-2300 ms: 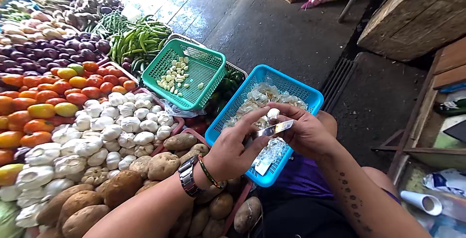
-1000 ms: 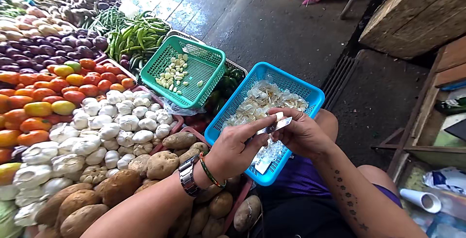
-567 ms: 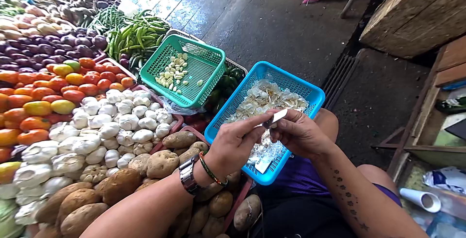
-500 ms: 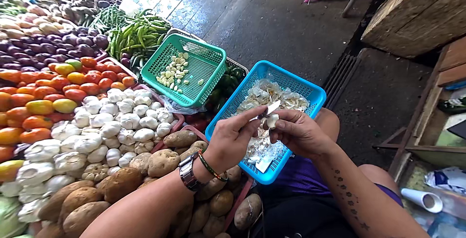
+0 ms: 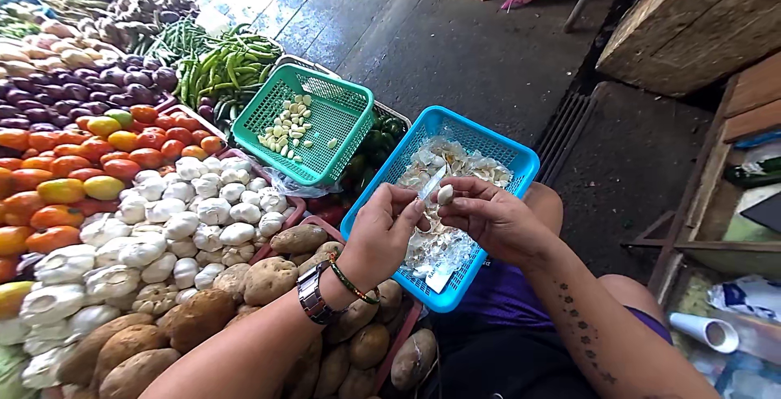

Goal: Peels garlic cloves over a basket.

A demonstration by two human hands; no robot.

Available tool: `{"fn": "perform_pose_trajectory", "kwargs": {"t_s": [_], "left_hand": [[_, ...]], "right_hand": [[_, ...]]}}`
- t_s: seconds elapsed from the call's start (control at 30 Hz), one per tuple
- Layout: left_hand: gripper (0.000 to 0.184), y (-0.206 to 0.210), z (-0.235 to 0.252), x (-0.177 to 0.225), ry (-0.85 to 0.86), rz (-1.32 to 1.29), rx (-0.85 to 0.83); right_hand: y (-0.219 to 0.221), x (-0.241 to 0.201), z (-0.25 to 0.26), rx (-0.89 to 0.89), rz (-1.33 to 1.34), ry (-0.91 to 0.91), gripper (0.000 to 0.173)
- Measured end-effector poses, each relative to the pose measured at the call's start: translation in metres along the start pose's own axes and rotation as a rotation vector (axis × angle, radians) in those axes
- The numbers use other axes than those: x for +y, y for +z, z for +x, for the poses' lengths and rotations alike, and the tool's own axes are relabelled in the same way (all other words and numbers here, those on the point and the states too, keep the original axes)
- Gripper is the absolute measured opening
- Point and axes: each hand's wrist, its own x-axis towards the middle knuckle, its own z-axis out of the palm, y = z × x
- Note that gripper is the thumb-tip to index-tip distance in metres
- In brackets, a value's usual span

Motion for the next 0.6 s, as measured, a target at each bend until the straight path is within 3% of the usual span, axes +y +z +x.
{"fn": "perform_pose_trajectory", "kwargs": {"t_s": [0.1, 0.23, 0.33, 0.47, 0.6], "left_hand": [[0.016, 0.000, -0.002, -0.001, 0.085, -0.073, 0.000], [0.052, -0.002, -0.002, -0.001, 0.249, 0.017, -0.104], [0.047, -0.001, -0.002, -0.004, 0.265, 0.179, -0.142], [0.043, -0.001, -0.002, -0.004, 0.258, 0.270, -0.133], [0.040, 0.001, -0.002, -0.004, 0.239, 0.270, -0.106]], "right_hand": [[0.004, 0.001, 0.000, 0.060, -0.067, -0.014, 0.030], [0.008, 0.002, -0.003, 0.107, -0.444, -0.182, 0.032], [0.014, -0.002, -0.007, 0.133, -0.634, -0.271, 0.043], [0.015, 0.000, -0.005, 0.230, -0.445, -0.274, 0.024], [0.016, 0.006, -0.003, 0.250, -0.324, -0.288, 0.021]]}}
